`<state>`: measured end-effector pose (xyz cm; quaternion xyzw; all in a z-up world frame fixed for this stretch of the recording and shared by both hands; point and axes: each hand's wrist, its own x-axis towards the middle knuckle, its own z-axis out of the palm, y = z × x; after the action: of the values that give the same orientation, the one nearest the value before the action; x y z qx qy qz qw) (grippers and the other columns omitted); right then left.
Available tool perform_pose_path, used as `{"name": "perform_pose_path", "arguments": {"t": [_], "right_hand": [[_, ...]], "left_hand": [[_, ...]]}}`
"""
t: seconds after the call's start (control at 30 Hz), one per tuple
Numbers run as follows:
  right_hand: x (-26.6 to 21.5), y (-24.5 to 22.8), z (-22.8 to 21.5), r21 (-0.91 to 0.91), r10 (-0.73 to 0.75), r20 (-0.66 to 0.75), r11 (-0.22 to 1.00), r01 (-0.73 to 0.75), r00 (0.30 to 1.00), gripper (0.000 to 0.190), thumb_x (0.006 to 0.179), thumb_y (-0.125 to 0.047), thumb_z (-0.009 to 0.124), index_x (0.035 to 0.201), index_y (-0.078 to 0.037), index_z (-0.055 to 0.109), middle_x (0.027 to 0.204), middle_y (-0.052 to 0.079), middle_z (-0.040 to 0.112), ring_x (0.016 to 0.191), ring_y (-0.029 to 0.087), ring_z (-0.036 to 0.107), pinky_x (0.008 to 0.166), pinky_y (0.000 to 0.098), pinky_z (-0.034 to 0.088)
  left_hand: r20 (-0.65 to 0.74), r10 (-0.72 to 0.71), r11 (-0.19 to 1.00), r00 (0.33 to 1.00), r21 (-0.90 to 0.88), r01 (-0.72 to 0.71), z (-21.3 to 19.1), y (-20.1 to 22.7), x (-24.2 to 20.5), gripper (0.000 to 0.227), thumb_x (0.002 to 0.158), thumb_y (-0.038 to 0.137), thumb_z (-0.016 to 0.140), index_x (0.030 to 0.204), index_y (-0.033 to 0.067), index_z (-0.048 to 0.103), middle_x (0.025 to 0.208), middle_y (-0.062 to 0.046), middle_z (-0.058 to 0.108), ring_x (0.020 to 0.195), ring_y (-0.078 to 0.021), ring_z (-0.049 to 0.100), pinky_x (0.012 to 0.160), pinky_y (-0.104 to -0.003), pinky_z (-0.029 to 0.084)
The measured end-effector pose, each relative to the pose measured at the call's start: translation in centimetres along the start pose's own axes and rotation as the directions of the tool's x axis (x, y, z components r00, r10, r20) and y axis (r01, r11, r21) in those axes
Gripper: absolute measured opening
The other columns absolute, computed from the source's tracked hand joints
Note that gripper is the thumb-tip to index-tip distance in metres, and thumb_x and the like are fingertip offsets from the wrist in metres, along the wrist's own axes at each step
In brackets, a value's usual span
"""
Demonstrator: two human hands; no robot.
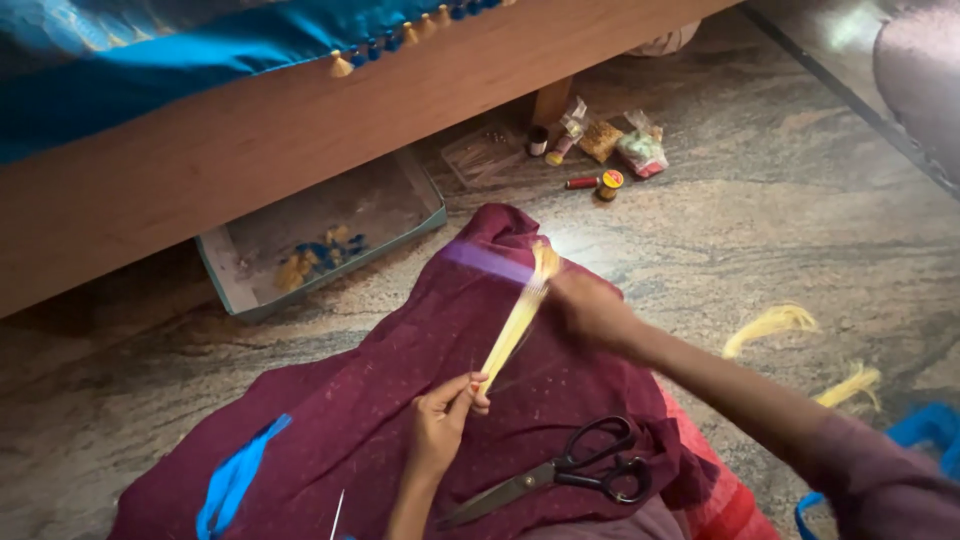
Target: Creating decorative tassels on the edge of a saree by tying threads and adding embellishments.
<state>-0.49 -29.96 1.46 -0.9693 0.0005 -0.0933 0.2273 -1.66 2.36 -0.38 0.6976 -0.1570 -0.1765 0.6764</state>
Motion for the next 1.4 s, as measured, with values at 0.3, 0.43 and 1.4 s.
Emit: {"name": "perform_pose_path", "arguments": {"t": [0.3,0.43,1.4], "right_hand": [[1.9,-0.6,0.6,0.059,0.081,-0.062,0.995,-0.077,0.995,0.028,0.094,-0.012,0.049,0.119,-0.003,0.055,0.106,0.025,0.065,0.101,0.042,0.062,0.086,0.0512,0.050],[2.4,-0.2,-0.1,0.120,0.209,-0.144,0.974,-0.193,0.967,0.024,0.101,-0.015,0.050,0.120,-0.001,0.056,0.104,0.025,0.065,0.096,0.042,0.064,0.083,0.0515,0.051],[-9.8,-5.1,-2.0,-0.192,-0.159,0.172,0.962,0.191,0.972,0.019,0.094,-0.008,0.053,0.113,-0.003,0.053,0.090,0.022,0.062,0.082,0.038,0.063,0.064,0.0475,0.055]], "left_hand": [[-0.063,-0.009,0.998,0.998,-0.059,0.006,-1.5,-2.2,-1.5,0.025,0.097,0.004,0.060,0.115,-0.0007,0.077,0.079,-0.009,0.076,0.072,-0.0144,0.074,0.071,-0.030,0.064],[-0.088,-0.058,0.998,0.994,0.012,0.059,-1.7,-2.7,-2.3,0.025,0.096,0.005,0.060,0.115,0.0017,0.076,0.079,-0.008,0.079,0.073,-0.0140,0.076,0.073,-0.029,0.065],[-0.378,0.309,0.841,0.873,0.536,-0.066,-0.8,-4.0,-1.9,0.028,0.097,0.019,0.061,0.119,0.0055,0.073,0.099,-0.018,0.076,0.080,-0.0284,0.079,0.065,-0.038,0.062]]}}
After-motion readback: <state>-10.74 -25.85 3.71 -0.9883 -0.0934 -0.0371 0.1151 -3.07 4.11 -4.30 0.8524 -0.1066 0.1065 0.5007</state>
